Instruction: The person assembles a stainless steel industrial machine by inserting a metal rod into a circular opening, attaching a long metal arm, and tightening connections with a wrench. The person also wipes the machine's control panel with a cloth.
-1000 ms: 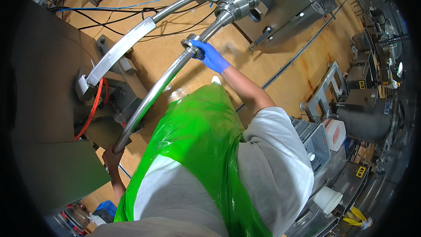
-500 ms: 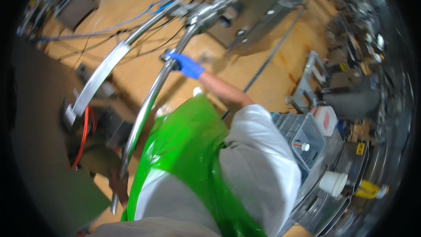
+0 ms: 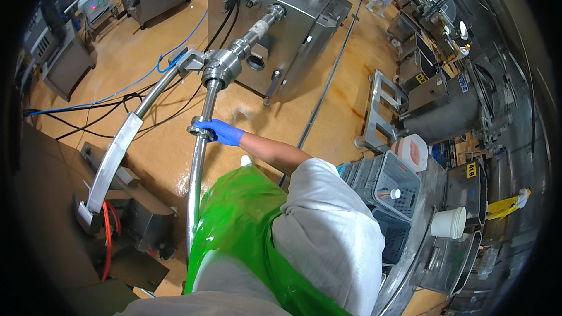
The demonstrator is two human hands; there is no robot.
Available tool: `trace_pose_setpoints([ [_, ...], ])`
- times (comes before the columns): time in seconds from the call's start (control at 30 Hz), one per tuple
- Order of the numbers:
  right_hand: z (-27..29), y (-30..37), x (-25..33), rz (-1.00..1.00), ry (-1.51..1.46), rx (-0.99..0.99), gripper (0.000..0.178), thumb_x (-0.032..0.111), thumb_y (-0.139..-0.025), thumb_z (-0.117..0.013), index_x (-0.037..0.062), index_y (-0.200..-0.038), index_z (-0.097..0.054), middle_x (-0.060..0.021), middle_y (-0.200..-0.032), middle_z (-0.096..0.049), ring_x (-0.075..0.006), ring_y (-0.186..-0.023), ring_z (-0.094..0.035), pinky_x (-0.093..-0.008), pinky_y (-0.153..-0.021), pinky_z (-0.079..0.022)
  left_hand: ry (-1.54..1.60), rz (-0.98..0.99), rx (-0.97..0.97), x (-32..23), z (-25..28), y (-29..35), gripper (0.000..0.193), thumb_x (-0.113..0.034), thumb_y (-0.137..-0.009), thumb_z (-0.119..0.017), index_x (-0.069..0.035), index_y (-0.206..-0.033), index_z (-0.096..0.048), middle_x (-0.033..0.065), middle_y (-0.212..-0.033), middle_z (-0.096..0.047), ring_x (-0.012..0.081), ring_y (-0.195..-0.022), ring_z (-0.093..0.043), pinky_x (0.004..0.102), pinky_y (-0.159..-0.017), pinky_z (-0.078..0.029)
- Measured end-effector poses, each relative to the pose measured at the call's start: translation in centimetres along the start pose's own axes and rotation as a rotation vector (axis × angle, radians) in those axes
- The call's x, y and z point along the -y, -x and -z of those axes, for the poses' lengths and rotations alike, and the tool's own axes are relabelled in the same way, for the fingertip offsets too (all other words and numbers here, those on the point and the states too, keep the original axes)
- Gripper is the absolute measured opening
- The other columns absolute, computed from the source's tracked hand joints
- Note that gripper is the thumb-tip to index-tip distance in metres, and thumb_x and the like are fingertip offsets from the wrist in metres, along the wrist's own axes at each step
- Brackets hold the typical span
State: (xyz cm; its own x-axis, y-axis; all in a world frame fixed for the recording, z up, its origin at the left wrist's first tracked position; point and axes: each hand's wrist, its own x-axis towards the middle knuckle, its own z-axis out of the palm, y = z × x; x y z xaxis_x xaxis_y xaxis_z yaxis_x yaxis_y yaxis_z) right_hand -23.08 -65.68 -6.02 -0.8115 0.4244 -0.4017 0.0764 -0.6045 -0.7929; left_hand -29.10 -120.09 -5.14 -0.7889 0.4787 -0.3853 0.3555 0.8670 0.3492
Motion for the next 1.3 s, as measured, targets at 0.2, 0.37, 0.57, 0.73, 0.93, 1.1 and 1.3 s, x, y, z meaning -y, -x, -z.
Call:
trace_pose_setpoints([
  [0.2,2.3,-0.4,-0.3,-0.016,-0.024,0.099,0.038,0.033,-0.091,-0.065,0.0117,-0.122,-0.060,0.0031,-0.108,-0.066,-0.0042,-0.091,-0.060,-0.0224,-0.075,-0.049,0.000,0.015,-0.020,-0.9,-1.7,1.7,0.059,-0.050,-0.064,-0.070,-0.010,-0.107,-0.065,0.0210,-0.091,-0.067,0.0422,-0.085,-0.064,0.0484,-0.077,-0.051],
  [0.37,5.2,-1.7,-1.2,-0.051,0.049,0.182,0.044,0.027,-0.093,-0.061,0.0075,-0.132,-0.052,-0.0069,-0.122,-0.063,-0.0140,-0.109,-0.062,-0.0333,-0.091,-0.052,0.009,0.031,-0.061,0.1,-3.9,5.6,0.056,-0.043,-0.062,-0.073,-0.008,-0.105,-0.067,0.0225,-0.087,-0.068,0.0433,-0.081,-0.065,0.0486,-0.074,-0.052],
  [0.57,6.1,-1.0,0.5,-0.064,-0.022,0.074,0.038,0.026,-0.093,-0.061,0.0045,-0.124,-0.059,-0.0057,-0.114,-0.067,-0.0134,-0.096,-0.064,-0.0350,-0.088,-0.054,-0.054,0.078,-0.001,0.5,-3.4,5.4,0.056,-0.038,-0.064,-0.071,-0.004,-0.109,-0.066,0.0251,-0.089,-0.067,0.0417,-0.084,-0.066,0.0471,-0.077,-0.054],
  [0.73,4.8,-2.1,-0.2,-0.051,-0.102,0.009,0.039,0.026,-0.093,-0.063,0.0048,-0.124,-0.058,-0.0064,-0.111,-0.066,-0.0146,-0.094,-0.065,-0.0326,-0.083,-0.056,0.020,0.125,0.012,-0.3,-3.8,5.0,0.046,-0.034,-0.066,-0.070,-0.007,-0.104,-0.066,0.0206,-0.087,-0.067,0.0397,-0.084,-0.065,0.0464,-0.076,-0.052],
  [0.93,4.6,-2.4,0.2,-0.025,-0.147,-0.038,0.036,0.025,-0.092,-0.065,0.0078,-0.122,-0.058,-0.0074,-0.112,-0.066,-0.0173,-0.094,-0.065,-0.0336,-0.082,-0.056,0.044,0.147,0.082,-1.0,-2.4,3.7,0.037,-0.032,-0.068,-0.069,-0.008,-0.097,-0.065,0.0197,-0.084,-0.067,0.0390,-0.081,-0.065,0.0462,-0.073,-0.052],
  [1.1,5.3,-3.1,-0.1,0.005,-0.223,-0.055,0.038,0.026,-0.091,-0.066,0.0068,-0.122,-0.057,-0.0089,-0.112,-0.065,-0.0198,-0.097,-0.065,-0.0375,-0.085,-0.055,0.007,0.051,0.036,-0.7,-2.5,4.1,0.035,-0.032,-0.069,-0.070,-0.010,-0.095,-0.065,0.0192,-0.081,-0.067,0.0392,-0.078,-0.065,0.0459,-0.071,-0.052],
  [1.3,6.3,-3.3,-0.5,0.011,-0.365,-0.049,0.041,0.025,-0.091,-0.066,0.0030,-0.124,-0.055,-0.0134,-0.116,-0.064,-0.0262,-0.102,-0.064,-0.0424,-0.091,-0.054,0.026,0.124,0.126,-1.9,-2.8,6.2,0.031,-0.029,-0.070,-0.069,-0.010,-0.094,-0.064,0.0182,-0.076,-0.067,0.0393,-0.074,-0.066,0.0467,-0.066,-0.053],
])
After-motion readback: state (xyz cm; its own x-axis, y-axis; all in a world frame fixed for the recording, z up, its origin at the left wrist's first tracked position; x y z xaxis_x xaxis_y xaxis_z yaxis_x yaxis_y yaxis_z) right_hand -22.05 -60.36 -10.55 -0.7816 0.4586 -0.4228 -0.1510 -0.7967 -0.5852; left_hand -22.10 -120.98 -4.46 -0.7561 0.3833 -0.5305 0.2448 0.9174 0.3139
